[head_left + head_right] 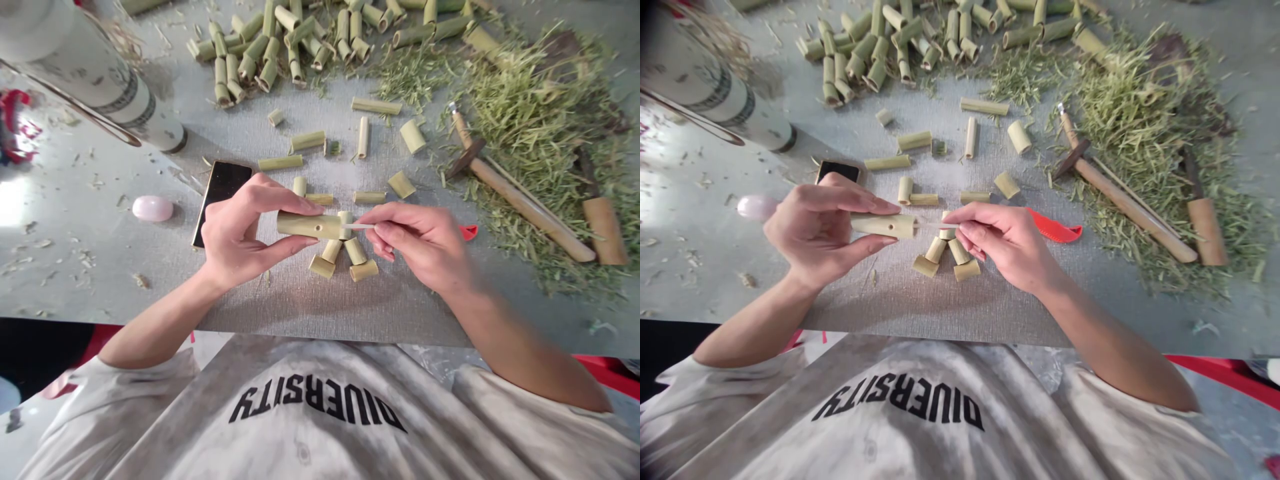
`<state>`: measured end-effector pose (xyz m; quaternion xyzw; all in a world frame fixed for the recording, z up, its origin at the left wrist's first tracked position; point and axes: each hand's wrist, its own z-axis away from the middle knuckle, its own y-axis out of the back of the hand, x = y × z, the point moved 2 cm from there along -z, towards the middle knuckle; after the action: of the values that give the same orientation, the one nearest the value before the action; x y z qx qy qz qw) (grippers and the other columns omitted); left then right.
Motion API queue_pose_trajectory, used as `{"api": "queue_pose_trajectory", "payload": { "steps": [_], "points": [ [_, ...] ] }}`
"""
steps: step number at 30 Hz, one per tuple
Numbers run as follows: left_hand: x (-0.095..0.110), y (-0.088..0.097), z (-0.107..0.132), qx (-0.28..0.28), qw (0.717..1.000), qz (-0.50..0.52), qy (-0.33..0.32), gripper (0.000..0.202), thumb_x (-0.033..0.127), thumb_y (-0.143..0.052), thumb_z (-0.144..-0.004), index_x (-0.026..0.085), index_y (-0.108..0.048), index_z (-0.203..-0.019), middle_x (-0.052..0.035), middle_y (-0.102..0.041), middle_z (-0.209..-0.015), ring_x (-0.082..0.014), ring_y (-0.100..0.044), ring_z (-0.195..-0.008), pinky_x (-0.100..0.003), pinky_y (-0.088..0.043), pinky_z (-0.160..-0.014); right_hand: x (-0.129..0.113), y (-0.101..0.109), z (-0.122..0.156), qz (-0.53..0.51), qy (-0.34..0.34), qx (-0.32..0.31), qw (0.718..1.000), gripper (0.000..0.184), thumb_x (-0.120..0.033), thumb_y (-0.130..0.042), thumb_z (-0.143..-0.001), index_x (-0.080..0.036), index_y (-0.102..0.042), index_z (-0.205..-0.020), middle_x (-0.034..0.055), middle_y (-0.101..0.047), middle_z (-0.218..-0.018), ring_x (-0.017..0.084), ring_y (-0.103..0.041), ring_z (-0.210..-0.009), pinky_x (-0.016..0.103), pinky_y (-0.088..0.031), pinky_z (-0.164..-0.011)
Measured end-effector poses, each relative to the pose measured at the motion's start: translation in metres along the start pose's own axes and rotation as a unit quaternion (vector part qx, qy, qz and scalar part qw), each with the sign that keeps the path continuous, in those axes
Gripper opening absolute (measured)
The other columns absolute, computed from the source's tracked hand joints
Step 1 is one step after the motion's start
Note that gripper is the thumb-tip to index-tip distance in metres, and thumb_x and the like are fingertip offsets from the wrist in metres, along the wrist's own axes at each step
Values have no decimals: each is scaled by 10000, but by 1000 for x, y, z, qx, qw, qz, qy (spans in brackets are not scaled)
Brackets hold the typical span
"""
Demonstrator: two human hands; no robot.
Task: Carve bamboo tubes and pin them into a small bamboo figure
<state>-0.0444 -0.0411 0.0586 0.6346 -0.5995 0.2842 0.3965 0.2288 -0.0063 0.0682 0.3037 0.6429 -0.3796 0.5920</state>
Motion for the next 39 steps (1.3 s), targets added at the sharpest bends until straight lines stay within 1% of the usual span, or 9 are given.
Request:
{"api": "queue_pose_trajectory", "payload": {
  "steps": [6, 8, 11, 16, 20, 22, 28, 31, 39],
  "points": [
    [8, -4, -7, 3, 998, -49, -38, 561, 342, -969, -821, 487, -760, -1321, -1, -844, -1117, -307, -735, -956, -515, -578, -890, 2, 1, 1, -2, 2, -4, 1000, 154, -243, -731, -1048, -232, -875, -1103, -15, -641, -714, 98, -547, -609, 239, -426, -541],
    [8, -5, -8, 2, 998, -62, -31, 553, 333, -970, -825, 485, -760, -1313, 0, -843, -1114, -310, -740, -963, -517, -581, -881, 3, 2, 1, 5, 2, -3, 1000, 153, -247, -733, -1047, -234, -876, -1104, -14, -648, -720, 100, -549, -615, 241, -427, -545],
    [9, -5, -9, -3, 996, -69, -52, 575, 328, -971, -834, 477, -744, -1341, 11, -844, -1116, -301, -746, -970, -505, -588, -835, 5, 5, 1, 24, -4, 2, 1000, 158, -260, -734, -1047, -233, -877, -1107, -10, -660, -724, 105, -549, -625, 244, -417, -542],
    [11, -7, -12, -10, 997, -37, -74, 513, 249, -941, -884, 356, -762, -1353, 25, -855, -1177, -249, -748, -1030, -466, -564, -847, 3, 6, 2, 45, 0, 9, 999, 167, -264, -728, -1048, -239, -880, -1112, -7, -667, -726, 110, -545, -626, 249, -397, -532],
    [9, -7, -11, -14, 996, 3, -84, 536, 225, -968, -862, 299, -768, -1354, 11, -847, -1206, -231, -742, -1073, -432, -542, -884, 3, 6, 2, 57, -1, 9, 998, 175, -265, -719, -1053, -242, -879, -1119, -9, -665, -729, 108, -537, -624, 253, -386, -532],
    [7, -7, -10, -15, 997, 11, -74, 557, 226, -983, -841, 311, -773, -1351, 2, -842, -1196, -238, -737, -1072, -436, -548, -906, 3, 7, 2, 55, -3, 8, 998, 178, -254, -714, -1053, -244, -880, -1115, -11, -663, -729, 105, -536, -627, 250, -385, -536],
    [7, -5, -8, -12, 1000, -4, -15, 563, 324, -987, -824, 468, -776, -1325, -7, -821, -1136, -297, -733, -1042, -525, -584, -956, 3, 7, 0, 44, 0, 10, 999, 168, -249, -724, -1039, -237, -883, -1094, -10, -660, -715, 105, -539, -620, 247, -383, -532],
    [8, -5, -8, -9, 1000, -10, -6, 548, 320, -991, -814, 462, -784, -1301, -13, -820, -1126, -296, -742, -1041, -508, -590, -963, 3, 7, 0, 48, -1, 11, 999, 165, -250, -725, -1040, -236, -882, -1090, -11, -660, -715, 104, -538, -620, 247, -380, -534],
    [19, -10, -15, -11, 995, -82, -55, 479, 291, -955, -871, 397, -751, -1291, -20, -839, -1080, -272, -783, -988, -469, -640, -837, 4, 9, 1, 56, -8, 8, 998, 179, -247, -708, -1054, -245, -878, -1114, -14, -657, -734, 101, -534, -632, 252, -378, -551]
  ]
}}
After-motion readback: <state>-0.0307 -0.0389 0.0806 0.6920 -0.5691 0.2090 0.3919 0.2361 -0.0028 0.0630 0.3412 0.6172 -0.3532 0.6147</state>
